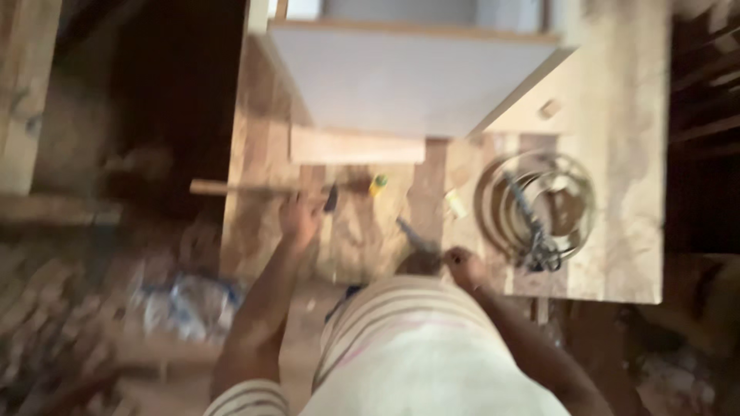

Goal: The person assembles a white wooden drawer by hand, inserting small wooden dowels into the corners and tapping them with a hammer. They then apply a strip of white edge banding to the drawer's front edge.

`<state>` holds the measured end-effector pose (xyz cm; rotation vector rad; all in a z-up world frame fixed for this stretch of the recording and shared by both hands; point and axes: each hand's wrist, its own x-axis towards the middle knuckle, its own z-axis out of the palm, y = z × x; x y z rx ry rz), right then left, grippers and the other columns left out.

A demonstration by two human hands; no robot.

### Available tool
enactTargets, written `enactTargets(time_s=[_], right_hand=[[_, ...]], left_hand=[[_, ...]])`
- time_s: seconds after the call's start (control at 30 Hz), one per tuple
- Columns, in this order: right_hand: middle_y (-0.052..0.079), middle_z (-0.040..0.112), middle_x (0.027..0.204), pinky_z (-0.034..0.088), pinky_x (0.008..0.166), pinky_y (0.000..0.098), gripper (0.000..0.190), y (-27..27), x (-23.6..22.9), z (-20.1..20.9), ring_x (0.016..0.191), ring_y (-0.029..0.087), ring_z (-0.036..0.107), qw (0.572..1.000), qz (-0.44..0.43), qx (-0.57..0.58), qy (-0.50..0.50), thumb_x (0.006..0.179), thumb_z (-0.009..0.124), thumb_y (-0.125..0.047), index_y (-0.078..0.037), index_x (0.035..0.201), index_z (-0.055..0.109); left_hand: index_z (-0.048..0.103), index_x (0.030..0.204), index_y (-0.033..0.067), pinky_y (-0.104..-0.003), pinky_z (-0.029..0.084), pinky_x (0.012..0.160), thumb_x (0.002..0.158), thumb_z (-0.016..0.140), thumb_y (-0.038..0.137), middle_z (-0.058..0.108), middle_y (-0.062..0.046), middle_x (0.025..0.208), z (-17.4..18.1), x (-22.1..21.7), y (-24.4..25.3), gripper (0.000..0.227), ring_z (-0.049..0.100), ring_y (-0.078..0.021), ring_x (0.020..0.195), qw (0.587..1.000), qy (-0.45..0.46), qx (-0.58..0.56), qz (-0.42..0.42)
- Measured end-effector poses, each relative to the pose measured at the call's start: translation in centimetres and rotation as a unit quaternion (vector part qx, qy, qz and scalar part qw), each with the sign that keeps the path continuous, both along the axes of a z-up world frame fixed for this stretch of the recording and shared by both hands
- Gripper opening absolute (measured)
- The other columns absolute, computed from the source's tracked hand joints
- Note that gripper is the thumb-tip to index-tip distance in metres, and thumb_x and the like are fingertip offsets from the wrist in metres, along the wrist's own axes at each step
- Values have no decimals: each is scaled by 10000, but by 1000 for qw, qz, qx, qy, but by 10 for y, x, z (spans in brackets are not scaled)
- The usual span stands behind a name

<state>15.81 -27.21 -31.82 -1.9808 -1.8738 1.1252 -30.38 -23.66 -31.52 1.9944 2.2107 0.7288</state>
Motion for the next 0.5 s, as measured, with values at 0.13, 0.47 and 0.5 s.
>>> enactTargets(time_s=[0.13,0.47,0.5], right_hand=[[123,778,1051,577,825,407,293,4,0,27,930,293,744,997,8,40,-68,897,689,-352,-128,1057,787],[136,774,879,568,715,360,279,-19,32,61,794,270,753,992,-66,104,-2,882,732,-325,-54,927,784],[138,770,874,564,704,360,278,-25,34,68,785,265,749,990,-87,109,3,885,733,-318,-50,936,785]], left_hand=[[613,1311,51,-553,351,1116,841,695,253,585,-169,1355,-15,-11,4,518,502,-370,1308,991,104,-28,-73],[643,1240,125,-502,484,945,846,722,232,627,-141,1236,47,-21,-3,415,597,-389,1127,968,-1,-151,-199],[648,1232,125,-497,503,920,857,717,228,634,-144,1223,64,-16,-16,395,611,-396,1103,965,-33,-132,-222]])
